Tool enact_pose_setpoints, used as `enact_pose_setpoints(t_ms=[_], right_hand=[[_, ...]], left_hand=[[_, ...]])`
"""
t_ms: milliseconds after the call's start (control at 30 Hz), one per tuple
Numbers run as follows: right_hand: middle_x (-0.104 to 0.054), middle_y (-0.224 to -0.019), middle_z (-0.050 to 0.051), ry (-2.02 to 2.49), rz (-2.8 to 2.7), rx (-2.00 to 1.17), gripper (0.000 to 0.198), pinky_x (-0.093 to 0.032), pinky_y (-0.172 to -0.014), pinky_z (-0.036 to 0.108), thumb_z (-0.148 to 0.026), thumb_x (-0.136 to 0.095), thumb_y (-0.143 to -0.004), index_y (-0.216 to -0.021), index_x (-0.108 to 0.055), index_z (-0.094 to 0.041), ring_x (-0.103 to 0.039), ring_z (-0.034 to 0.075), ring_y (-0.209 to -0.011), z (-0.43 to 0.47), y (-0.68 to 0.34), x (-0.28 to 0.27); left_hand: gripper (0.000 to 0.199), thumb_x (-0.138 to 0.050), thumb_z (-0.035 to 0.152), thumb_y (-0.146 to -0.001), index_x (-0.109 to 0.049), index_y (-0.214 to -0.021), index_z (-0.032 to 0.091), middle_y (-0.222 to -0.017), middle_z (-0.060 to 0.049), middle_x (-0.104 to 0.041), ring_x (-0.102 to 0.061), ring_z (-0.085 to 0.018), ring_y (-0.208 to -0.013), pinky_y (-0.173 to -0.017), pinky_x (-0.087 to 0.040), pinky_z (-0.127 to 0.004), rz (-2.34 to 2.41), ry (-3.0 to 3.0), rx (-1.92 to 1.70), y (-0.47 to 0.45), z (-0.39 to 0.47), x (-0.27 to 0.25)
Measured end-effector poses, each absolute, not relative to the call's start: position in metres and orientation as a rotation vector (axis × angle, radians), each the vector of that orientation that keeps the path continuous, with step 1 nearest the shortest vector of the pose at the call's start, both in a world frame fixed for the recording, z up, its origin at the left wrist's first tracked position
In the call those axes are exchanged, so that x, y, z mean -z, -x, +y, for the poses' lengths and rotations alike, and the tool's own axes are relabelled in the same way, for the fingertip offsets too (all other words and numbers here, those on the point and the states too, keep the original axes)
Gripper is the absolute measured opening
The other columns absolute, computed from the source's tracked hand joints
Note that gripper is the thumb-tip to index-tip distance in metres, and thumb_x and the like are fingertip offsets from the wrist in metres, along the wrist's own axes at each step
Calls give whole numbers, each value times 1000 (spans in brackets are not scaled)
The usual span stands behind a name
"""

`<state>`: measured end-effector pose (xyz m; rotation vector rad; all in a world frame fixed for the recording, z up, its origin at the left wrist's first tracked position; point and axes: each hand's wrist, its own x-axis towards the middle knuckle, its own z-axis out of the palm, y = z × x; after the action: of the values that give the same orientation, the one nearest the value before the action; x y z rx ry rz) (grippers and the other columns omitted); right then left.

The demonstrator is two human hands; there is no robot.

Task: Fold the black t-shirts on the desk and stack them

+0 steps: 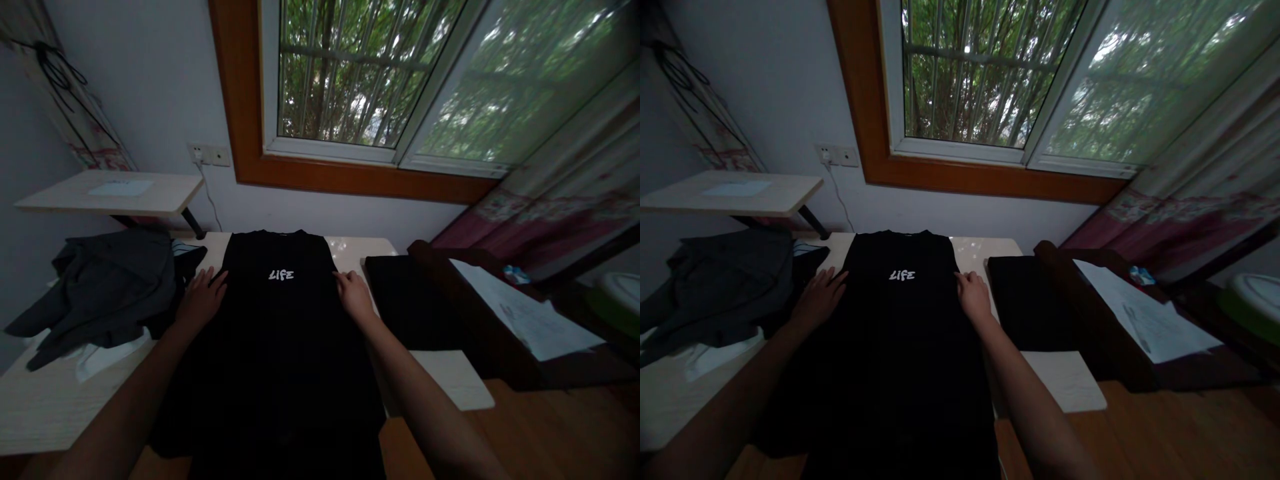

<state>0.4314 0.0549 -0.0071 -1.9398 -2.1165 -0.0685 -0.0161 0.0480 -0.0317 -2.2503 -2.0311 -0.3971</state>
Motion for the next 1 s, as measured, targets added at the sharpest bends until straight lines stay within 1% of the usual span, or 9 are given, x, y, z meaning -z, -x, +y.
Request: enact_pose_setpoints(t_ms=[200,433,500,667,733,867,1000], right_hand=[[-64,-108,13,1925,-2177,121,43,-44,-91,35,-29,-35,-104,-136,-63,-24,-58,26,-97,62,-431,9],[-64,-113,14,1960,-2225,172,44,-43,-90,34,-26,-34,-104,-140,-59,-23,-57,26,-100,76,-430,6],[-64,-115,14,1973,-2224,162,44,-43,-90,34,-24,-35,-103,-141,-58,-22,-57,26,-100,81,-429,4],[-62,-119,15,2016,-2227,128,44,-42,-89,34,-22,-37,-103,-143,-56,-23,-58,27,-102,97,-426,-2],[-62,-119,15,2040,-2222,116,44,-41,-90,34,-23,-37,-103,-144,-55,-24,-58,26,-103,102,-426,-4],[-61,-120,14,2061,-2194,99,45,-41,-90,33,-26,-36,-104,-145,-55,-25,-57,26,-104,107,-428,-2],[-62,-113,12,2050,-2134,101,44,-43,-89,32,-29,-35,-105,-143,-58,-28,-58,24,-97,102,-435,3]], left_hand=[[52,-34,38,-99,-50,-147,26,-159,-6,-43,-25,-34,-153,-120,-26,-60,-2059,2297,463,13,49,30],[52,-33,37,-100,-51,-147,24,-157,-7,-46,-22,-32,-154,-119,-26,-61,-2045,2300,488,10,64,24],[52,-32,36,-100,-50,-148,25,-157,-7,-46,-20,-31,-155,-120,-24,-61,-2032,2294,498,10,71,26],[52,-30,34,-101,-48,-149,25,-158,-4,-44,-17,-30,-156,-123,-12,-64,-2004,2258,454,8,91,27],[53,-28,33,-101,-46,-151,26,-159,-2,-42,-16,-29,-156,-123,-11,-63,-2027,2242,405,6,97,25],[54,-27,34,-102,-43,-153,28,-160,0,-41,-15,-29,-156,-122,-12,-64,-2089,2217,307,2,103,18],[55,-26,34,-102,-42,-154,26,-160,-1,-41,-19,-30,-155,-122,-17,-62,-2124,2192,320,0,102,15]])
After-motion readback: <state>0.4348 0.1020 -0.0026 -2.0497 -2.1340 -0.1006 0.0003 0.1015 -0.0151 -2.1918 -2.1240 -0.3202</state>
